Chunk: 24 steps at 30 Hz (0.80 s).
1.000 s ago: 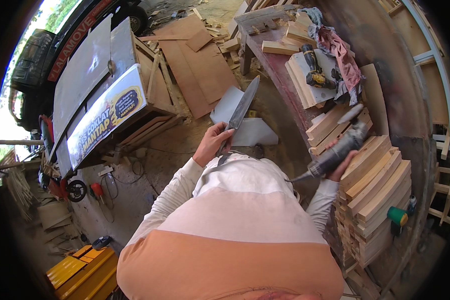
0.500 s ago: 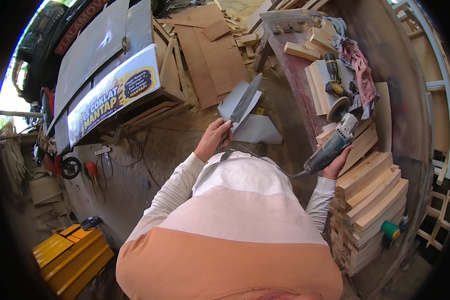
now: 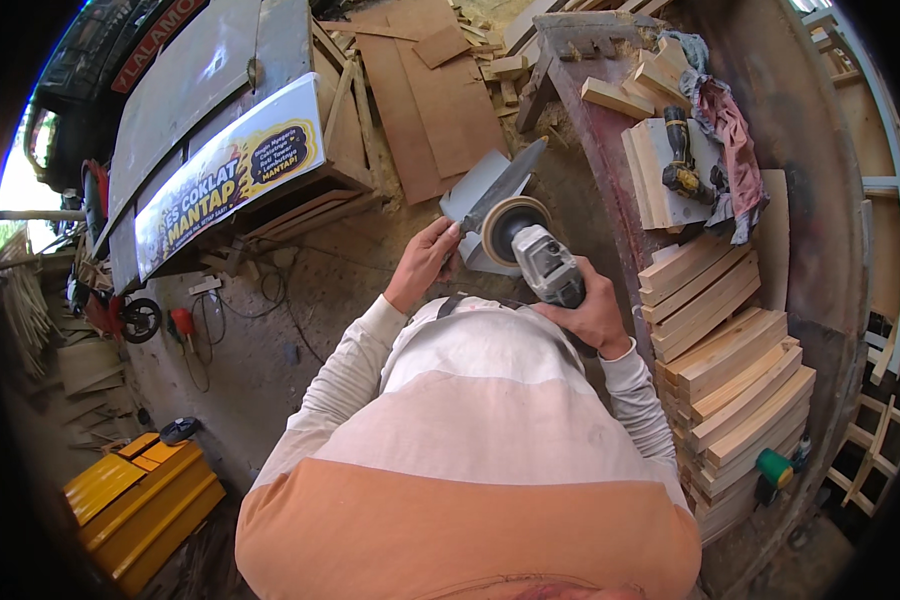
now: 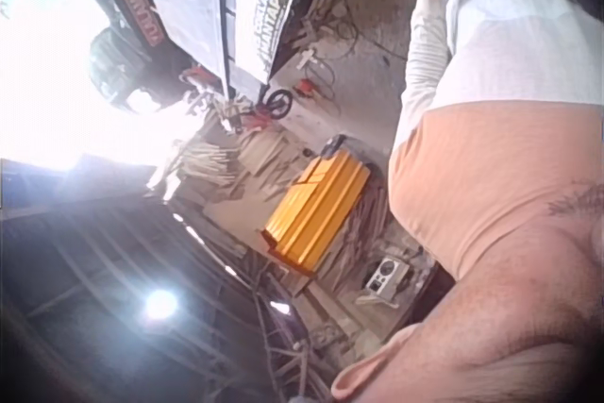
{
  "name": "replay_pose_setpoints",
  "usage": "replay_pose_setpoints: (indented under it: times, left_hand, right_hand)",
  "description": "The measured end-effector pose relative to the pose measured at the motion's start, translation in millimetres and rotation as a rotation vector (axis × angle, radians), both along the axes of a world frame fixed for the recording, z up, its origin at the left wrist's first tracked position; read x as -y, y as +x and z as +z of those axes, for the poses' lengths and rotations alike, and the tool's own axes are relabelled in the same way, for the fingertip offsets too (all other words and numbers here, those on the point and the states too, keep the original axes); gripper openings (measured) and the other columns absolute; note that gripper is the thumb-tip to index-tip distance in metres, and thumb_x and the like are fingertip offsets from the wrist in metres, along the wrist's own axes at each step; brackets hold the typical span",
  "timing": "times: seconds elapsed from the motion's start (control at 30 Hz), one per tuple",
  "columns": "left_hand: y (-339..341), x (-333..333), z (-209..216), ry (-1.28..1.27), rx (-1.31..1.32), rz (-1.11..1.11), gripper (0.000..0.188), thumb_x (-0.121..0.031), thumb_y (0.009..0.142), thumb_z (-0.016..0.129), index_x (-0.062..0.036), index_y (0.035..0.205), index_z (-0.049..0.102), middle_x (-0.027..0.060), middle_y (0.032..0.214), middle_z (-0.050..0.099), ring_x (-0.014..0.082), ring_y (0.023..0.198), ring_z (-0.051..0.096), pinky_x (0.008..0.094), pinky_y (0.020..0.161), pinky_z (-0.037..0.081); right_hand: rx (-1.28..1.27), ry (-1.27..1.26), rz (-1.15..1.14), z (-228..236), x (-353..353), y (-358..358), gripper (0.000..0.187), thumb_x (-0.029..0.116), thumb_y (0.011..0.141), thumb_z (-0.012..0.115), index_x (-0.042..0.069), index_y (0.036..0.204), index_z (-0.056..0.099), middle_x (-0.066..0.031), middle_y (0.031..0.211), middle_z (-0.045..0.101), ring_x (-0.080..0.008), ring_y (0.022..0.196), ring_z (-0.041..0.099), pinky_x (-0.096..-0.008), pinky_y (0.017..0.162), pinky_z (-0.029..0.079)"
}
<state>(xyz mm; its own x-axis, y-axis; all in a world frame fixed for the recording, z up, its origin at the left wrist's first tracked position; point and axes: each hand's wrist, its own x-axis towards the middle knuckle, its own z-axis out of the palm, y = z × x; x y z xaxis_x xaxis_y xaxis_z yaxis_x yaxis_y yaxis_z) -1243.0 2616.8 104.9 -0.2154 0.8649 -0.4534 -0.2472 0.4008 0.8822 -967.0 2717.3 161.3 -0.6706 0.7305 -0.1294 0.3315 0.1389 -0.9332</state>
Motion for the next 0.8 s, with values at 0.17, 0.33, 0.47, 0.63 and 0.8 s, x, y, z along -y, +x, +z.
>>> replay_pose_setpoints:
  times: [0.17, 0.33, 0.47, 0.63, 0.8]
  left_hand:
    - [-1, -2, 1, -0.001, -0.038, -0.048, 0.03, -0.035, 0.109, 0.044, -0.0107, 0.095, 0.054, -0.0029, 0.068, 0.05, 0.0043, 0.052, 0.041, 0.0211, 0.046, 0.032]
    - [-1, -3, 2, -0.006, -0.024, -0.047, 0.03, -0.034, 0.109, 0.044, -0.0108, 0.094, 0.052, -0.0026, 0.068, 0.05, 0.0044, 0.055, 0.042, 0.0215, 0.047, 0.033]
    - [2, -3, 6, -0.036, -0.065, -0.043, 0.031, -0.033, 0.11, 0.044, -0.0078, 0.093, 0.051, -0.0024, 0.066, 0.046, 0.0053, 0.053, 0.042, 0.0234, 0.045, 0.033]
    - [6, 0, 1, 0.009, -0.068, -0.052, 0.032, -0.033, 0.109, 0.046, -0.0076, 0.09, 0.049, -0.0027, 0.07, 0.046, 0.0052, 0.054, 0.043, 0.0228, 0.045, 0.033]
    - [12, 0, 7, -0.006, -0.062, -0.049, 0.029, -0.03, 0.109, 0.047, -0.0098, 0.088, 0.048, -0.0047, 0.07, 0.041, 0.0041, 0.056, 0.043, 0.0215, 0.046, 0.032]
  right_hand:
    - [0.045, 0.03, 0.058, -1, 2, -13, 0.066, 0.03, 0.07, 0.09, 0.0, 0.12, 0.06, -0.0165, 0.101, 0.072, -0.0233, 0.092, 0.071, -0.0356, 0.085, 0.054]
    - [0.065, 0.054, 0.083, -3, 0, -16, 0.067, 0.03, 0.07, 0.088, -0.001, 0.121, 0.06, -0.0209, 0.103, 0.072, -0.0352, 0.095, 0.072, -0.0396, 0.086, 0.055]
    - [0.07, 0.044, 0.037, -9, -4, -13, 0.067, 0.03, 0.07, 0.089, -0.002, 0.121, 0.06, -0.0216, 0.102, 0.072, -0.0349, 0.095, 0.072, -0.0395, 0.086, 0.055]
    - [0.04, 0.033, -0.017, -7, -13, -11, 0.066, 0.029, 0.071, 0.089, -0.003, 0.12, 0.06, -0.02, 0.101, 0.073, -0.0287, 0.095, 0.072, -0.0372, 0.086, 0.055]
    - [0.024, 0.054, -0.081, -8, -26, -4, 0.062, 0.027, 0.074, 0.088, -0.002, 0.12, 0.06, -0.0161, 0.1, 0.073, -0.0214, 0.093, 0.07, -0.0346, 0.086, 0.053]
